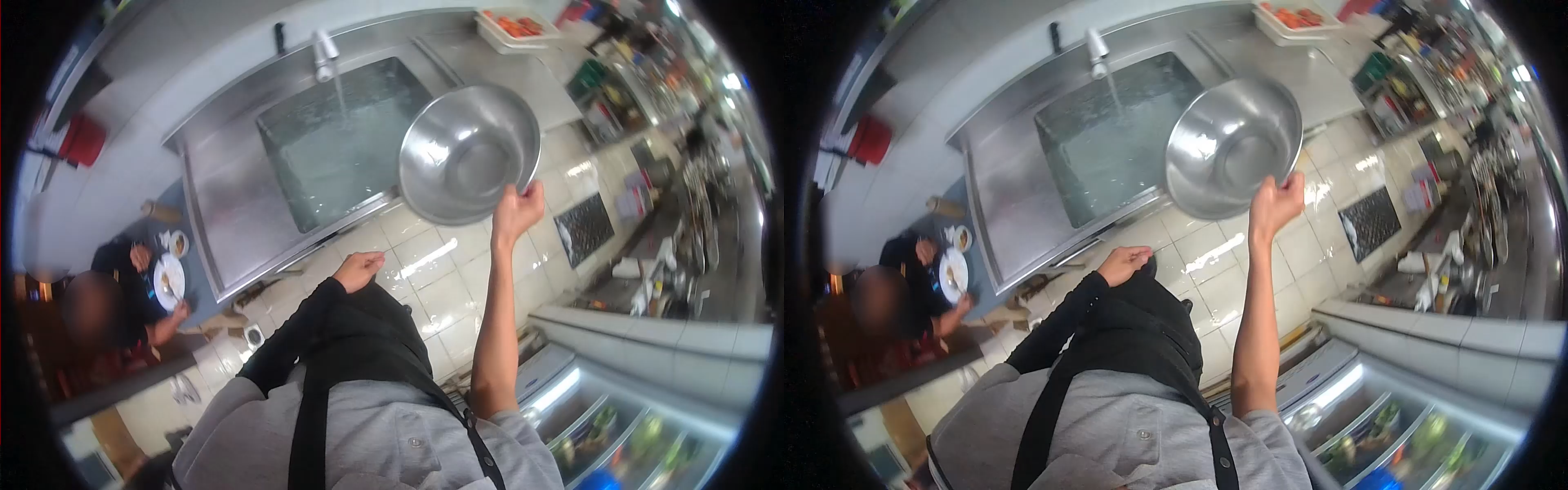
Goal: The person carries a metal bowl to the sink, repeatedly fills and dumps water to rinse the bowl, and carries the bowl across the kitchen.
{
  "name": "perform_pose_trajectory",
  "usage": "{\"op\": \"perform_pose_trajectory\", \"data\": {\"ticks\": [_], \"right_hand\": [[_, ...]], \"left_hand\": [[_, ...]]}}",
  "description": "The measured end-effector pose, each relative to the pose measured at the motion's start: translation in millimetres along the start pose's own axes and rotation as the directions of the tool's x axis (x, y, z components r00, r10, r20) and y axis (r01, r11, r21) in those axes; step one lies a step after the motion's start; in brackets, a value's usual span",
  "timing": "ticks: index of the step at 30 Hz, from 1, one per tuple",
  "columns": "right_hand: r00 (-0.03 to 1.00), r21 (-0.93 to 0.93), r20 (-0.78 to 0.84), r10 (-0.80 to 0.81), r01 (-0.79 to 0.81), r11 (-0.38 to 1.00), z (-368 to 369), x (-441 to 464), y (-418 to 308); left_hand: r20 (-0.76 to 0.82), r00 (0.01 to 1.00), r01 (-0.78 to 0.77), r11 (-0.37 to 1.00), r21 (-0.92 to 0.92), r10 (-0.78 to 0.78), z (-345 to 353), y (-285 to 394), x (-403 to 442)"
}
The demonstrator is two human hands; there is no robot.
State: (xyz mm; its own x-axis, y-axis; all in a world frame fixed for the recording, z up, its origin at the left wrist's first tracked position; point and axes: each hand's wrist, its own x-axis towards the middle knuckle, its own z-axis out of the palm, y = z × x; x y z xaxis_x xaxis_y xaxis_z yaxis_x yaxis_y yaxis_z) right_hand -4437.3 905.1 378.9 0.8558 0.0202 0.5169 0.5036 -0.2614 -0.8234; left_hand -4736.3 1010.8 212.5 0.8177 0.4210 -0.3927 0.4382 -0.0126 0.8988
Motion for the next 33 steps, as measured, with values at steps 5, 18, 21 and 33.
{"op": "perform_pose_trajectory", "data": {"ticks": [5, 18, 21, 33], "right_hand": [[0.879, -0.163, 0.268, -0.394, 0.444, 0.881, 169.9, 28.0, 0.1], [0.599, -0.381, 0.799, -0.057, 0.577, 0.722, 396.4, -14.3, 46.4], [0.426, -0.549, 0.783, 0.454, 0.13, 0.826, 415.8, 11.7, 107.6], [0.446, -0.446, 0.777, 0.445, -0.109, 0.888, 409.3, -22.8, 203.1]], "left_hand": [[-0.09, 0.995, -0.081, 0.899, -0.43, 0.047, -33.9, 7.1, 58.5], [-0.063, 0.777, 0.312, 0.469, -0.826, -0.627, -124.6, -59.3, 237.6], [-0.142, 0.709, 0.31, 0.486, -0.817, -0.691, -155.3, -81.8, 235.5], [-0.335, 0.722, 0.442, 0.776, -0.45, -0.606, -241.2, -140.7, 249.3]]}}
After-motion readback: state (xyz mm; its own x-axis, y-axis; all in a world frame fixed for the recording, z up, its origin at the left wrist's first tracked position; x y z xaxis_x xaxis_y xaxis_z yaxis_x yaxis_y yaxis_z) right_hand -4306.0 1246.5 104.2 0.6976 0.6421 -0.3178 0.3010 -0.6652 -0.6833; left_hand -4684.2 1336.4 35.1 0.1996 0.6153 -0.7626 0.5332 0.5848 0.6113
